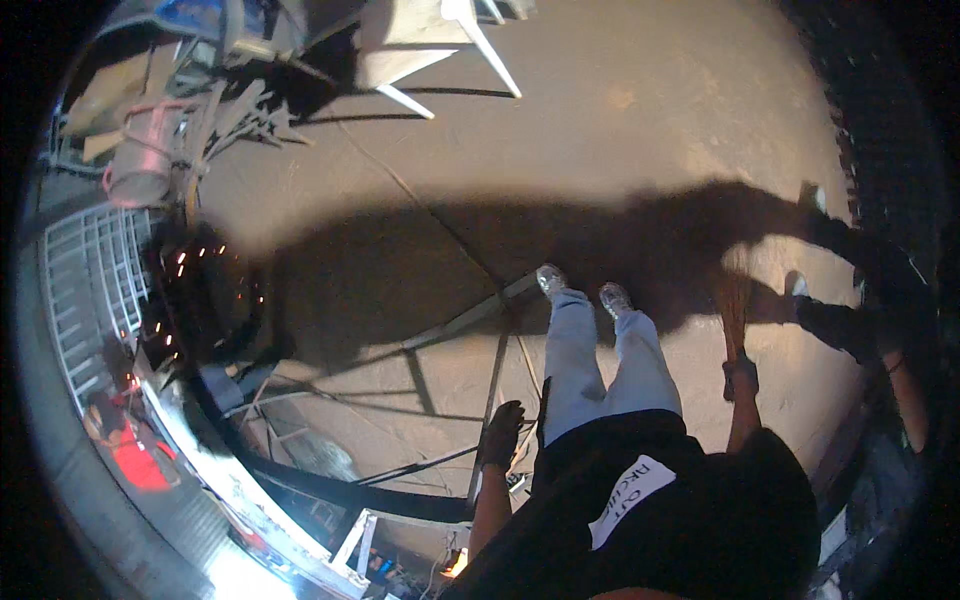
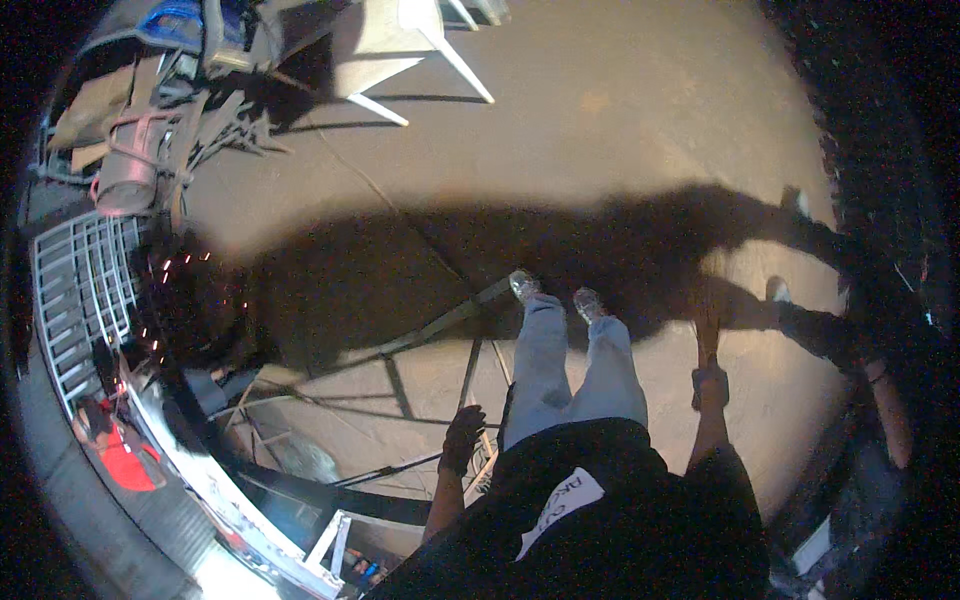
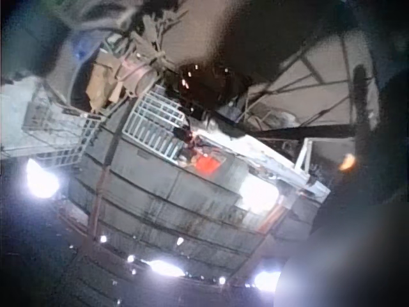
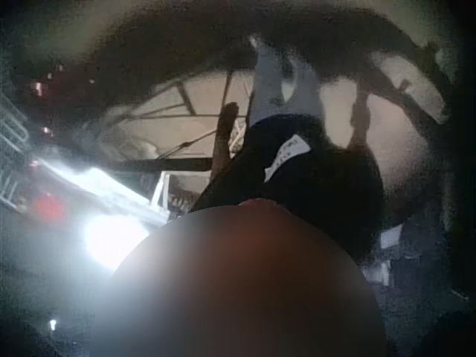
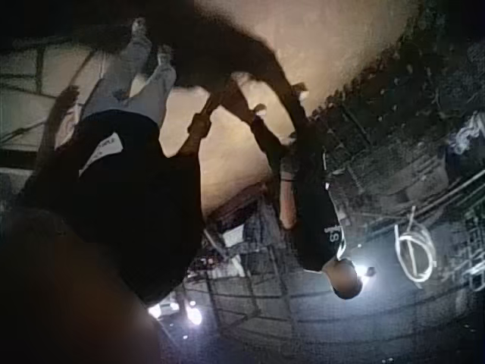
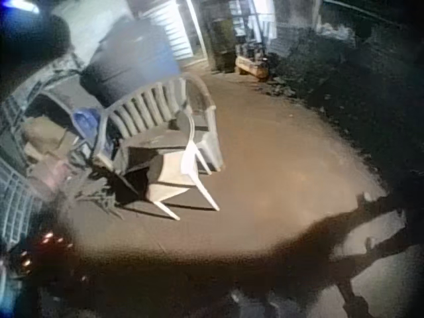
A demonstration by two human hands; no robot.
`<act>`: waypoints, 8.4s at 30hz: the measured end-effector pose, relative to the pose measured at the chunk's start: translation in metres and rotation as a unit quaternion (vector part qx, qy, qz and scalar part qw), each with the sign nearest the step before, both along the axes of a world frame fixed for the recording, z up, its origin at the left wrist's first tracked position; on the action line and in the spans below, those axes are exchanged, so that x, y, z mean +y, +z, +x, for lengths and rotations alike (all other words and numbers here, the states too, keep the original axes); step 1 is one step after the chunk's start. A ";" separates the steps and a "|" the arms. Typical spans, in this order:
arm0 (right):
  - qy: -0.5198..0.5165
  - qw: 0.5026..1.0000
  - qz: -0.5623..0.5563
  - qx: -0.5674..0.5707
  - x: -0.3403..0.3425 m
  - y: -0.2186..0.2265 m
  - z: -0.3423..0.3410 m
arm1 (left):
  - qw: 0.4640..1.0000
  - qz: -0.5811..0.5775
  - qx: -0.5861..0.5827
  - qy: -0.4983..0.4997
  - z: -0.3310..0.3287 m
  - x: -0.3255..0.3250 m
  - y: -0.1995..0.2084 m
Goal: The person sweeps a concrete floor using a traditional straw broom in a large indoor space. They move around the area, sweeping debris toward a central pile while navigating around stacked green crates, white plastic chairs, and metal frames. The person continues sweeping across different sections of the floor throughout the clip.
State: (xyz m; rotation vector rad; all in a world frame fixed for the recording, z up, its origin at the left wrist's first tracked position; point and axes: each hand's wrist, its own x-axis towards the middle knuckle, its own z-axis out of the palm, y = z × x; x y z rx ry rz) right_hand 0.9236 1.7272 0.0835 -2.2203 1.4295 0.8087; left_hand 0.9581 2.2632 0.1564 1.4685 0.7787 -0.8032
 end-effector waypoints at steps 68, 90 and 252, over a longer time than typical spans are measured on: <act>0.303 0.941 0.053 0.142 0.234 0.047 0.277 | 0.998 0.037 -0.004 0.052 0.056 0.101 -0.053; 0.005 0.981 0.053 0.185 0.191 -0.069 0.219 | 0.995 0.022 0.094 0.026 0.071 0.112 -0.043; 0.049 0.935 0.337 -0.094 0.182 -0.030 0.317 | 0.974 0.112 -0.017 -0.197 0.136 -0.060 0.010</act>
